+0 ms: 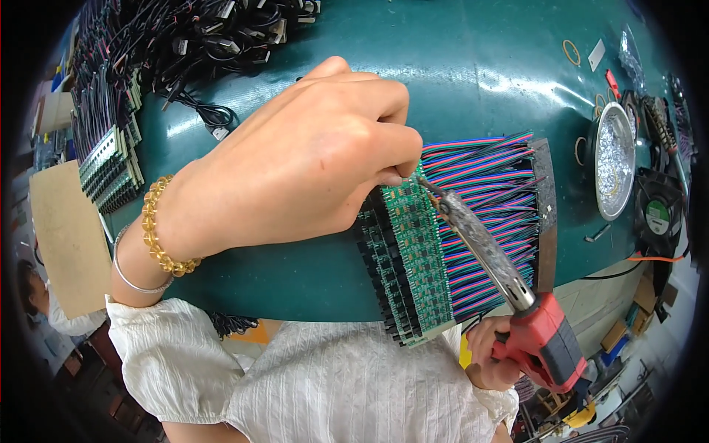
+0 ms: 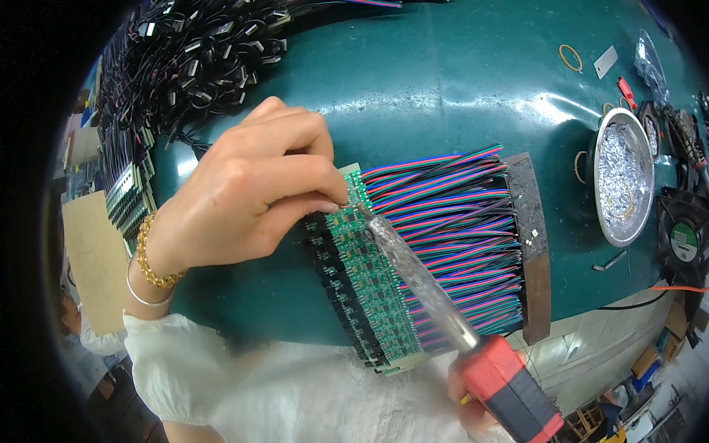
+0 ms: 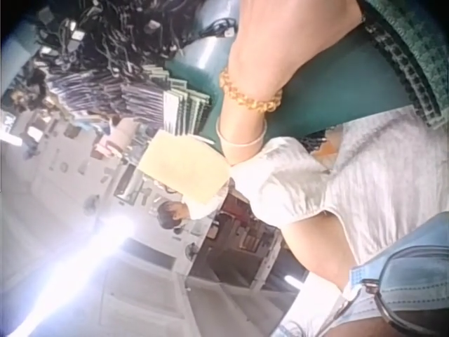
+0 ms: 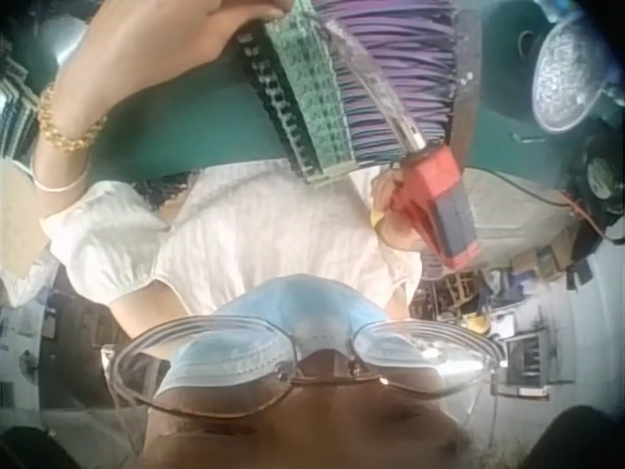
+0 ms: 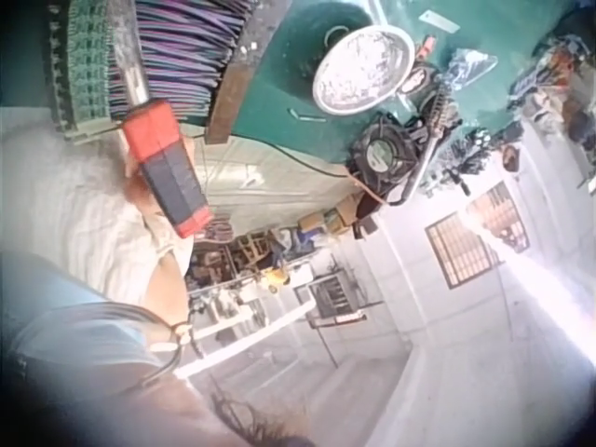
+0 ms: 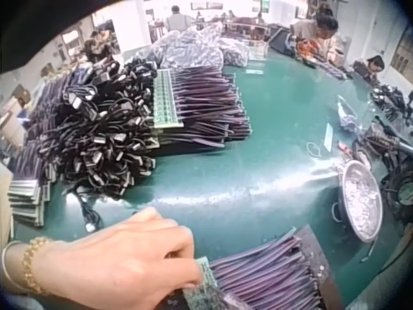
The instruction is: The person solders multiple wires from a wire bundle to a long circuit board strip using a soldering iron.
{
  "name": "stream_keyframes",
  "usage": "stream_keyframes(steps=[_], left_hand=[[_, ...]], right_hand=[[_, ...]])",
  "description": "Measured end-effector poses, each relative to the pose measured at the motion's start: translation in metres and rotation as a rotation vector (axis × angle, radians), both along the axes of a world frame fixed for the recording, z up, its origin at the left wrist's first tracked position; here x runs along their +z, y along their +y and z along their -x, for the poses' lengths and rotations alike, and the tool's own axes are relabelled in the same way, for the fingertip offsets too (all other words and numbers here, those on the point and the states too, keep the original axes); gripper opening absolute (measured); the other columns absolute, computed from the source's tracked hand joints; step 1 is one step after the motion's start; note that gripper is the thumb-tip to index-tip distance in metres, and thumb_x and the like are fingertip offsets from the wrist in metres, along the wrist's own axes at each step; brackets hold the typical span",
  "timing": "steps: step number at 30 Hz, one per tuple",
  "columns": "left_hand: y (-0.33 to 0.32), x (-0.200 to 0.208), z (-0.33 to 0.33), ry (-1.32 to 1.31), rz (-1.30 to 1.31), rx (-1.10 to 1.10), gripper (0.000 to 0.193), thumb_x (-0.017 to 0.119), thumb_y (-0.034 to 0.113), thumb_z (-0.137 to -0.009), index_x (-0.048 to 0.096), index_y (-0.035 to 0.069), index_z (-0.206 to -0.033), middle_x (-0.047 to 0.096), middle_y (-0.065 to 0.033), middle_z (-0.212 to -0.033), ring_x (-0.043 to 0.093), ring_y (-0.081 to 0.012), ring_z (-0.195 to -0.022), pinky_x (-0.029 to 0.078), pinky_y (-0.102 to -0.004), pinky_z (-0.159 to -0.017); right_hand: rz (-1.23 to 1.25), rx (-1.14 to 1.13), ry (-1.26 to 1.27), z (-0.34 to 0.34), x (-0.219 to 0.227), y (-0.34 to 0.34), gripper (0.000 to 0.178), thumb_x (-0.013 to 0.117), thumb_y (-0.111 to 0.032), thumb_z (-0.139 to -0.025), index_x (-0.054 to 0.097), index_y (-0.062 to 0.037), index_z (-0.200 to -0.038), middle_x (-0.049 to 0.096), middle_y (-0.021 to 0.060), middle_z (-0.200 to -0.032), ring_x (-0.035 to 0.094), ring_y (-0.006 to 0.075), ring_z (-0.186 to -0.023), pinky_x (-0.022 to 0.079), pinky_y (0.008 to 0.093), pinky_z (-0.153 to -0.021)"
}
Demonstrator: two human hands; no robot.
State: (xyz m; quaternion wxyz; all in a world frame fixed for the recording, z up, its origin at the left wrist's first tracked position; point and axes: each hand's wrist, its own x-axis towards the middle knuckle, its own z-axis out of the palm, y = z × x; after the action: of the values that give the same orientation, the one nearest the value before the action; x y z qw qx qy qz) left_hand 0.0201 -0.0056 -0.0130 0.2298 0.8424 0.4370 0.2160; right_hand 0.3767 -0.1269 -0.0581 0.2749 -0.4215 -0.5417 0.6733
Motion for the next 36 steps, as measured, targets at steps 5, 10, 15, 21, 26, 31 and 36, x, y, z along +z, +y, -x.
stream_keyframes(steps=[5, 10, 15, 21, 26, 31, 36], left_hand=[[0.0, 0.001, 0.0, 0.021, 0.016, -0.003, 0.012, 0.072, 0.0, -0.069, 0.063, 0.005, -0.076, 0.051, -0.0047, -0.073, 0.05, -0.0218, -0.068, 0.037, -0.031, -0.066], [0.0, 0.001, 0.0, 0.015, 0.01, -0.005, 0.013, 0.072, 0.0, -0.069, 0.063, 0.005, -0.077, 0.051, -0.0049, -0.074, 0.051, -0.0219, -0.069, 0.037, -0.0313, -0.066], [0.0, 0.002, 0.002, 0.006, -0.003, 0.001, 0.013, 0.072, -0.001, -0.069, 0.063, 0.005, -0.077, 0.052, -0.0051, -0.074, 0.051, -0.0222, -0.069, 0.036, -0.0318, -0.066], [-0.01, 0.004, 0.004, 0.068, -0.014, 0.034, 0.014, 0.072, -0.001, -0.069, 0.064, 0.005, -0.08, 0.054, -0.0049, -0.079, 0.052, -0.024, -0.075, 0.04, -0.0334, -0.069], [-0.024, 0.023, 0.037, -0.062, -0.226, 0.304, 0.018, 0.07, -0.002, -0.072, 0.068, 0.003, -0.089, 0.062, -0.0095, -0.093, 0.059, -0.0267, -0.086, 0.048, -0.0337, -0.075], [-0.065, 0.008, 0.088, 0.046, -0.106, 0.626, 0.017, 0.068, -0.002, -0.074, 0.067, 0.002, -0.091, 0.062, -0.0091, -0.089, 0.06, -0.0266, -0.083, 0.049, -0.0325, -0.071], [-0.073, -0.018, 0.094, 0.267, -0.21, 0.639, 0.017, 0.069, 0.004, -0.077, 0.065, 0.003, -0.094, 0.057, -0.01, -0.093, 0.056, -0.0275, -0.09, 0.046, -0.0352, -0.078]], right_hand=[[-0.073, -0.085, 0.065, 0.012, 0.004, -0.003, 0.089, 0.057, -0.071, -0.077, 0.04, 0.0018, -0.124, 0.047, -0.0009, -0.051, 0.045, 0.013, -0.042, 0.036, 0.0261, -0.045], [-0.11, 0.097, 0.108, 0.003, -0.005, 0.006, 0.087, 0.056, -0.07, -0.078, 0.04, 0.0012, -0.125, 0.047, -0.0009, -0.051, 0.044, 0.0128, -0.041, 0.035, 0.0258, -0.045], [-0.129, -0.002, 0.1, 0.023, 0.004, 0.012, 0.086, 0.056, -0.069, -0.079, 0.039, 0.0011, -0.125, 0.046, -0.0005, -0.05, 0.043, 0.0128, -0.04, 0.035, 0.0254, -0.044], [-0.216, -0.218, 0.176, 0.024, -0.004, 0.003, 0.08, 0.055, -0.064, -0.084, 0.038, 0.0031, -0.125, 0.045, 0.0012, -0.048, 0.042, 0.013, -0.038, 0.034, 0.0262, -0.04], [-0.299, -0.162, 0.403, 0.03, 0.002, 0.022, 0.076, 0.053, -0.06, -0.088, 0.038, 0.0062, -0.124, 0.043, 0.0023, -0.046, 0.038, 0.0121, -0.035, 0.033, 0.0248, -0.037], [-0.209, -0.399, 0.283, 0.039, 0.009, 0.013, 0.075, 0.053, -0.057, -0.09, 0.037, 0.0075, -0.125, 0.042, 0.0017, -0.048, 0.038, 0.0108, -0.037, 0.033, 0.0241, -0.035], [-0.186, -0.362, 0.356, 0.026, -0.001, 0.011, 0.074, 0.054, -0.055, -0.09, 0.037, 0.008, -0.126, 0.042, 0.0015, -0.049, 0.038, 0.0108, -0.038, 0.034, 0.0244, -0.036]])
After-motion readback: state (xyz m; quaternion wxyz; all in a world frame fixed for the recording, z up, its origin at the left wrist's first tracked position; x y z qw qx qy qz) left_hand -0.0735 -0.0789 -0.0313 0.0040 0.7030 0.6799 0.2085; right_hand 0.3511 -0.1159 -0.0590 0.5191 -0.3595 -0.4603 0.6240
